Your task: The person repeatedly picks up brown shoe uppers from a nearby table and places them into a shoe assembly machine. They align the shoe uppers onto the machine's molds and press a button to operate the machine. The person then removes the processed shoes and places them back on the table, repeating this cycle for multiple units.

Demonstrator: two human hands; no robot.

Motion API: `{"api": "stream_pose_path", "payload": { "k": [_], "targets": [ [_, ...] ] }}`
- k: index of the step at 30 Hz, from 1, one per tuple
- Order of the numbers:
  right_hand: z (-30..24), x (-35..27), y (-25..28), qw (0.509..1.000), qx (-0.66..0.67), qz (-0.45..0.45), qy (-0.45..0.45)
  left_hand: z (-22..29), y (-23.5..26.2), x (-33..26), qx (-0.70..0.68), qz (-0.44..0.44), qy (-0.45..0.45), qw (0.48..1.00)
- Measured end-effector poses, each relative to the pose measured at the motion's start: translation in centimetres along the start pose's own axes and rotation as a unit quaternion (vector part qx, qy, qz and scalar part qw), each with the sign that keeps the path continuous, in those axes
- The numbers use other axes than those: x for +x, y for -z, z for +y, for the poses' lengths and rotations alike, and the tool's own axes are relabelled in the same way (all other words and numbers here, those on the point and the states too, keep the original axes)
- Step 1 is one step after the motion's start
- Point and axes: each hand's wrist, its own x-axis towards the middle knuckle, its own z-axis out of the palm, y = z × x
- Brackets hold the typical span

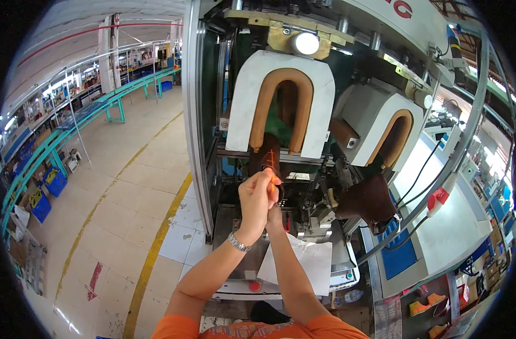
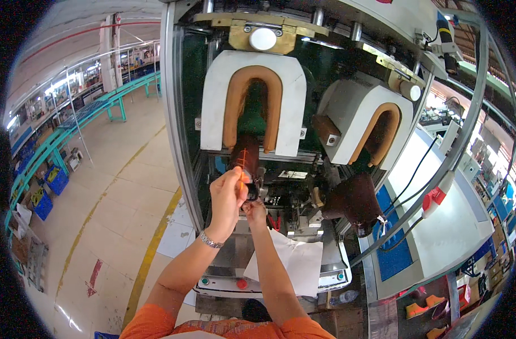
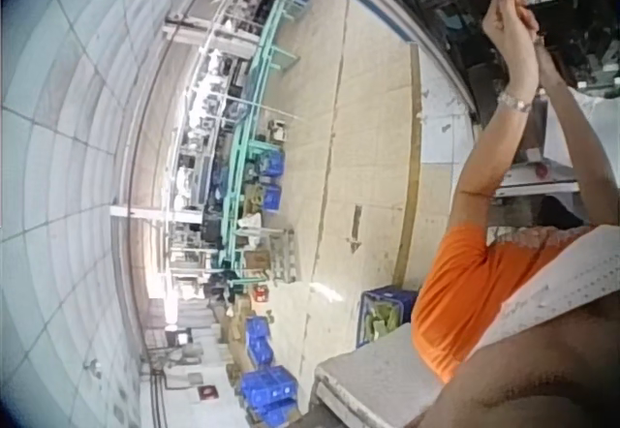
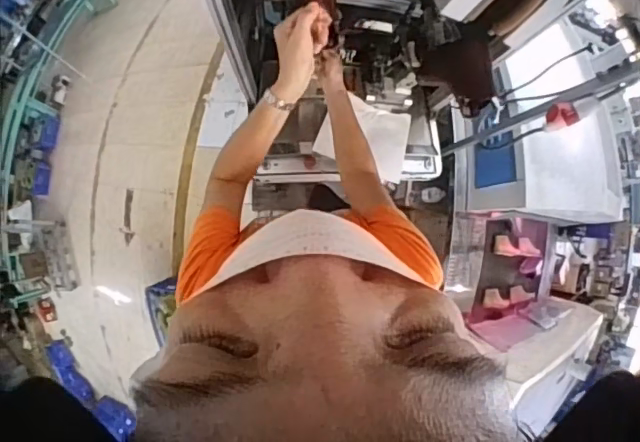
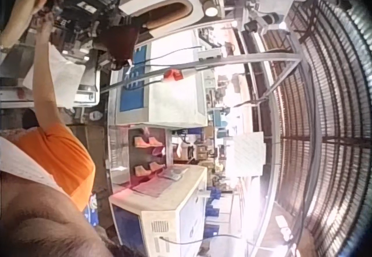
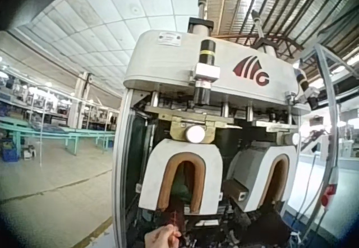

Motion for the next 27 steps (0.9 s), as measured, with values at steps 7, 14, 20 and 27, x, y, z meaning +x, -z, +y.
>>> {"api": "stream_pose_path", "payload": {
  "k": [7, 14, 20, 27],
  "targets": [
    [1.2, 2.3, 5.0, 0.999, 0.030, -0.042, 0.016, -1.5, -1.0, -0.3, -0.011, -0.032, -0.014, 0.999],
    [-0.8, -1.7, -1.6, 0.999, -0.015, -0.018, 0.027, -0.3, -0.6, 0.1, 0.024, -0.030, -0.022, 0.999],
    [-0.1, 0.6, 1.5, 0.998, 0.012, -0.035, 0.054, -0.9, -0.5, 0.0, -0.041, 0.008, -0.007, 0.999],
    [0.3, 0.7, 1.6, 0.996, -0.011, -0.057, 0.070, -1.3, -0.5, -0.3, -0.025, 0.015, -0.029, 0.999]
  ]
}}
